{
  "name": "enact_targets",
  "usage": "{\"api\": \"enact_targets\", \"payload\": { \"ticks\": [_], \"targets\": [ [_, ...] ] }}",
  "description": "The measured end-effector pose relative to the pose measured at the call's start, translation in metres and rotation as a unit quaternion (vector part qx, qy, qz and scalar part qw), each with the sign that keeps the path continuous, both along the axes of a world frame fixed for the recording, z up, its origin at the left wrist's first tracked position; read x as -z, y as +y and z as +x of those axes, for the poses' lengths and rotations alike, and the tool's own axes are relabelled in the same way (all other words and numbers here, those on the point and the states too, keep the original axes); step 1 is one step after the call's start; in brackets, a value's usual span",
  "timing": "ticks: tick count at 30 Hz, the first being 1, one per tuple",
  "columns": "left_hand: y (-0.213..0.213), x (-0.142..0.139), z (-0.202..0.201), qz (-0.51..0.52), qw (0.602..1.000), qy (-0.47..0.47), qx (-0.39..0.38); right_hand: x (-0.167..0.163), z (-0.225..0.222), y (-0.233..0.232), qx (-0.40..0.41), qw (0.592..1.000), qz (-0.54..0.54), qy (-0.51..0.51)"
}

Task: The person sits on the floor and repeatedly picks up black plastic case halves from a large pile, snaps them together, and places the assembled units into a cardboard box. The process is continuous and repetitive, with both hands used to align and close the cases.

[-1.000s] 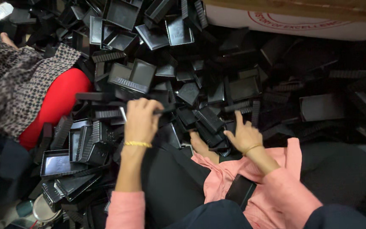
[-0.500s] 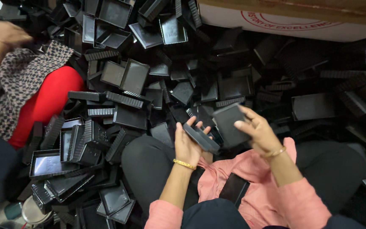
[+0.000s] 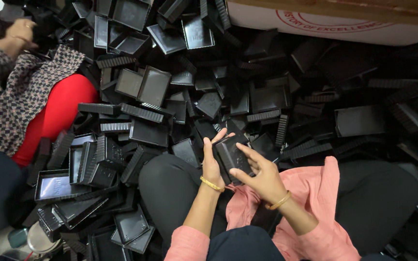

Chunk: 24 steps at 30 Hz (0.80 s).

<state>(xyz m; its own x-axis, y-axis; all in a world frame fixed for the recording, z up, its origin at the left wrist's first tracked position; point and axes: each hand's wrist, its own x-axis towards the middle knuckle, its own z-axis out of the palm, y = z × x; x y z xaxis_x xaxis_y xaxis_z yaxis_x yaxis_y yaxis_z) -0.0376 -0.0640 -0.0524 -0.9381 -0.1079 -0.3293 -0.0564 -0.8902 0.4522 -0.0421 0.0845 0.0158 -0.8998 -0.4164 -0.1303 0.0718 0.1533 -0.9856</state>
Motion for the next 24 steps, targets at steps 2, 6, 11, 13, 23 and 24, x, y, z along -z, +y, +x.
{"api": "enact_targets", "payload": {
  "ticks": [2, 6, 11, 13, 23, 24],
  "targets": [
    [0.002, 0.003, 0.002, -0.031, 1.0, 0.005, -0.003, 0.005, 0.006, -0.002, 0.005, 0.999, 0.04, 0.021],
    [0.006, 0.008, 0.003, -0.096, 0.995, 0.015, 0.003, 0.014, 0.009, -0.002, 0.004, 0.999, 0.04, 0.02],
    [0.002, 0.001, 0.002, -0.375, 0.923, 0.089, -0.005, 0.009, -0.013, 0.024, -0.051, 0.978, -0.086, -0.181],
    [-0.007, -0.007, 0.003, -0.428, 0.891, 0.15, 0.014, 0.003, -0.018, 0.036, -0.096, 0.932, -0.178, -0.3],
    [-0.022, -0.027, 0.016, -0.604, 0.789, 0.095, -0.058, -0.007, 0.006, 0.032, -0.161, 0.9, -0.199, -0.354],
    [-0.02, -0.027, 0.016, -0.622, 0.777, 0.072, -0.07, -0.005, 0.007, 0.033, -0.154, 0.911, -0.173, -0.342]
  ]
}}
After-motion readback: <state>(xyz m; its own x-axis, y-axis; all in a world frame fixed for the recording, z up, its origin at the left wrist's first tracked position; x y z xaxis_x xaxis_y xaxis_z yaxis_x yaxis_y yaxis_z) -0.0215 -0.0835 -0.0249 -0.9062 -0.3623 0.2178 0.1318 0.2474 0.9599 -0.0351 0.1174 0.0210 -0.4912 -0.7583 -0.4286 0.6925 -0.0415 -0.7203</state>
